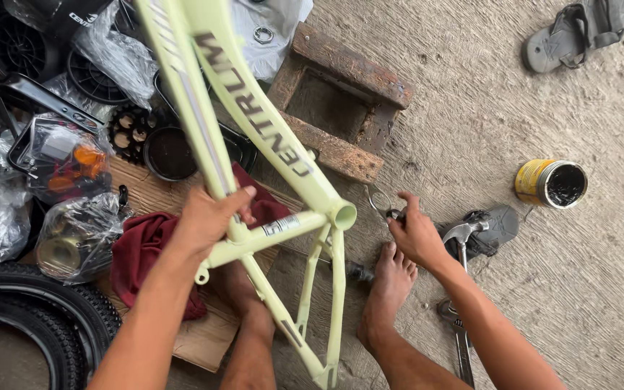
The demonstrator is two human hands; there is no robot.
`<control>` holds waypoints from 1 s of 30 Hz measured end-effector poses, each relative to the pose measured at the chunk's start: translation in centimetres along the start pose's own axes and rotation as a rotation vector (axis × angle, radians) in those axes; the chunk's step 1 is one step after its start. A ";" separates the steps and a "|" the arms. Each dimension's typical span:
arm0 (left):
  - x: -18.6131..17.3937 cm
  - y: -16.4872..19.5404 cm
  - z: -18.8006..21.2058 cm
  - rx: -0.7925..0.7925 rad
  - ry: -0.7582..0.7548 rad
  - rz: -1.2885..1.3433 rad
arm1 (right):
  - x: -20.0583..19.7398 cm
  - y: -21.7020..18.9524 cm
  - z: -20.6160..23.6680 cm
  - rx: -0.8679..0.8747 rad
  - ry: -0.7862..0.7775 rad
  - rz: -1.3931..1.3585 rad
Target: The person installs a crank arm into the bottom bracket of a mint green bicycle frame, secures it with a wrench, then switches to a cream-colored frame and uses a hammer to tap a bottom bracket cup into place.
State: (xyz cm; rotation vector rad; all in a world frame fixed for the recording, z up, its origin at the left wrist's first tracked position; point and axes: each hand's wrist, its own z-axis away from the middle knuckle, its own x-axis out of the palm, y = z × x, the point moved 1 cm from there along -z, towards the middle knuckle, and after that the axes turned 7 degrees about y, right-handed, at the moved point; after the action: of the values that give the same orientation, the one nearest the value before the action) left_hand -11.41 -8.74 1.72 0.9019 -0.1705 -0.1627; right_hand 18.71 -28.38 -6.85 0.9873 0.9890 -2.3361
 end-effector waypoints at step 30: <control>0.3 0.6 -5.5 -0.027 0.194 0.050 | -1.7 -1.8 -0.8 -0.337 0.207 0.102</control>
State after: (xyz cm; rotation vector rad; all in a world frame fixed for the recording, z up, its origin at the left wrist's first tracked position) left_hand -9.89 -4.25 -1.14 0.8798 -0.0106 -0.0302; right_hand 19.16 -26.39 -5.17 1.1235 1.3267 -1.9286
